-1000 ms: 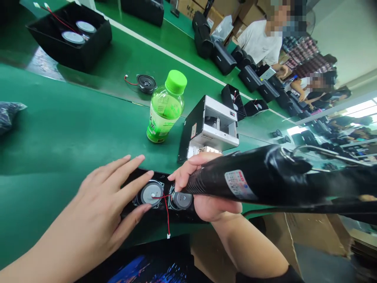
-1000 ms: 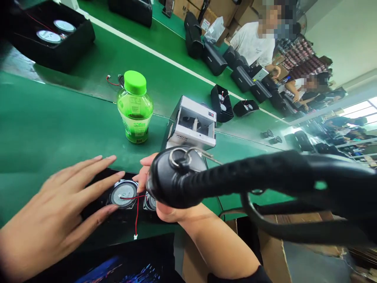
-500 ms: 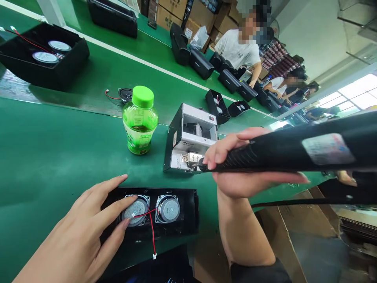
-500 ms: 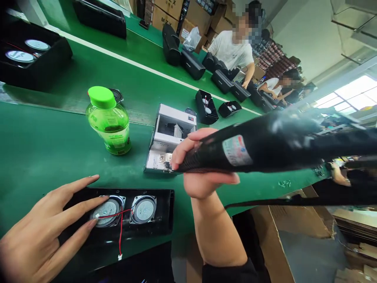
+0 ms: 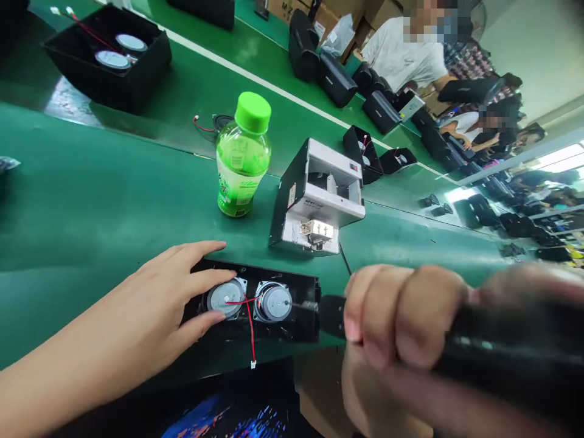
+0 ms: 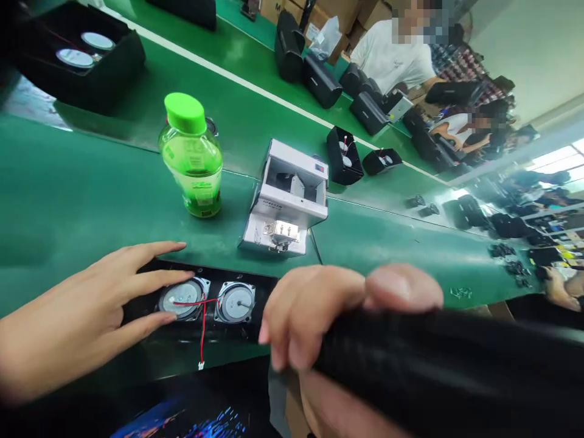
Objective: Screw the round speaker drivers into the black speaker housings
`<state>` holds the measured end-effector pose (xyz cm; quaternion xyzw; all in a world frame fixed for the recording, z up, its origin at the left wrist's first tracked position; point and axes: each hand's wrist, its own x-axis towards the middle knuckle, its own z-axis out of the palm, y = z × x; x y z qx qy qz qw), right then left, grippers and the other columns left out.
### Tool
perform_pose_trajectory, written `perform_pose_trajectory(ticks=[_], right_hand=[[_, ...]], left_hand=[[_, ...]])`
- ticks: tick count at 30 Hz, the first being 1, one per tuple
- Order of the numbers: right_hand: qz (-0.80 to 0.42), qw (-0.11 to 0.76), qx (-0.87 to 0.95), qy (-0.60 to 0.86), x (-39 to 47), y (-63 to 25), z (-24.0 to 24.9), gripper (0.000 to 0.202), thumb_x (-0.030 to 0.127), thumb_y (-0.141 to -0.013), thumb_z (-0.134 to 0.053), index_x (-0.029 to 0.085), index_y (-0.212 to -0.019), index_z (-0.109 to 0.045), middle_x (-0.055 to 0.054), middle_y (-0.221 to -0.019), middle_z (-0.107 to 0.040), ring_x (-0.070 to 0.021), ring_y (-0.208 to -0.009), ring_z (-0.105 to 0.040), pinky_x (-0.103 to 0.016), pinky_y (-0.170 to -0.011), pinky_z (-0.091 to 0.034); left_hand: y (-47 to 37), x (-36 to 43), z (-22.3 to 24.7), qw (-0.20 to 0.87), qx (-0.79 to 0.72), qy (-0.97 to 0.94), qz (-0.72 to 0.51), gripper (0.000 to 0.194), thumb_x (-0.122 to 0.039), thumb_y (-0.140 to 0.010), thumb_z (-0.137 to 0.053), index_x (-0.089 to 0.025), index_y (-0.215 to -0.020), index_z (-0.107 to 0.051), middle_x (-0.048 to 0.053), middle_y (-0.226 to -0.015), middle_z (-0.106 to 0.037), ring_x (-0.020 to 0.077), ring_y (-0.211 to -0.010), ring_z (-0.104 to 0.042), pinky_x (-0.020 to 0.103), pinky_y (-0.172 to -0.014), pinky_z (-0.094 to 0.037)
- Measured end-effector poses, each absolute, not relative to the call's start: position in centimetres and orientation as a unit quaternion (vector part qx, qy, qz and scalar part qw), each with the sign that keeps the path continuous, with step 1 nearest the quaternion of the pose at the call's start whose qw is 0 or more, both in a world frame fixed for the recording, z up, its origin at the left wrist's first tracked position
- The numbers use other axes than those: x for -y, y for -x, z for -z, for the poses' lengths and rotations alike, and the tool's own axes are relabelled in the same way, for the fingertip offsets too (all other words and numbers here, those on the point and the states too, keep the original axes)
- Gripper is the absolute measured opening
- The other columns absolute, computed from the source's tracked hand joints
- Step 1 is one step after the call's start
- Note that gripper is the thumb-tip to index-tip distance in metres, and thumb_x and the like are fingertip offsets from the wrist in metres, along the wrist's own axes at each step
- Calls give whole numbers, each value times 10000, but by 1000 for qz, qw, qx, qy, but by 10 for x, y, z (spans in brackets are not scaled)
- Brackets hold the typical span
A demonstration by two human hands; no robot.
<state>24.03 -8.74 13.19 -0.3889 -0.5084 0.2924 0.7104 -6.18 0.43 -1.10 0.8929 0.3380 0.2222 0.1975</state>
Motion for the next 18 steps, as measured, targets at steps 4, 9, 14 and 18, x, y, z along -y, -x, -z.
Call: perform_pose_trajectory(ticks=[4, 9, 14, 18], right_hand=[[-359, 623, 577, 387, 104, -221, -122, 296, 481, -1366, -591, 447, -1421, -880, 104, -632, -655, -165, -455, -676, -339, -587, -719], [-378, 609, 550, 429, 97, -205, -113, 340, 538, -1342, -605, 491, -1406, -935, 77, -678, -693, -183, -532, -710, -343, -602, -714], [-407, 603, 528, 438, 98, -216, -110, 236, 464, -1292, -733, 462, -1318, -967, 59, -735, -817, -202, -562, -767, -392, -641, -753], [-440, 557, 552, 439, 97, -222, -110, 230, 407, -1276, -753, 452, -1245, -976, 38, -780, -865, -213, -637, -835, -406, -702, -785]], left_hand=[[54, -8, 0, 227, -352, -884, -207, 535, -772, -1235, -615, -444, -1494, -949, 90, -1802, -785, 441, -1518, -839, 675, -1269, -737], [51, -8, -10, 254, -357, -881, -179, 453, -683, -1161, -769, -443, -1491, -965, 101, -1844, -762, 478, -1573, -814, 754, -1331, -713], [49, -8, -14, 269, -363, -874, -177, 407, -584, -1118, -849, -422, -1468, -979, 122, -1812, -778, 498, -1562, -816, 817, -1325, -708], [46, -7, -16, 275, -363, -872, -177, 397, -527, -1089, -887, -427, -1461, -981, 126, -1813, -773, 496, -1573, -810, 828, -1328, -702]])
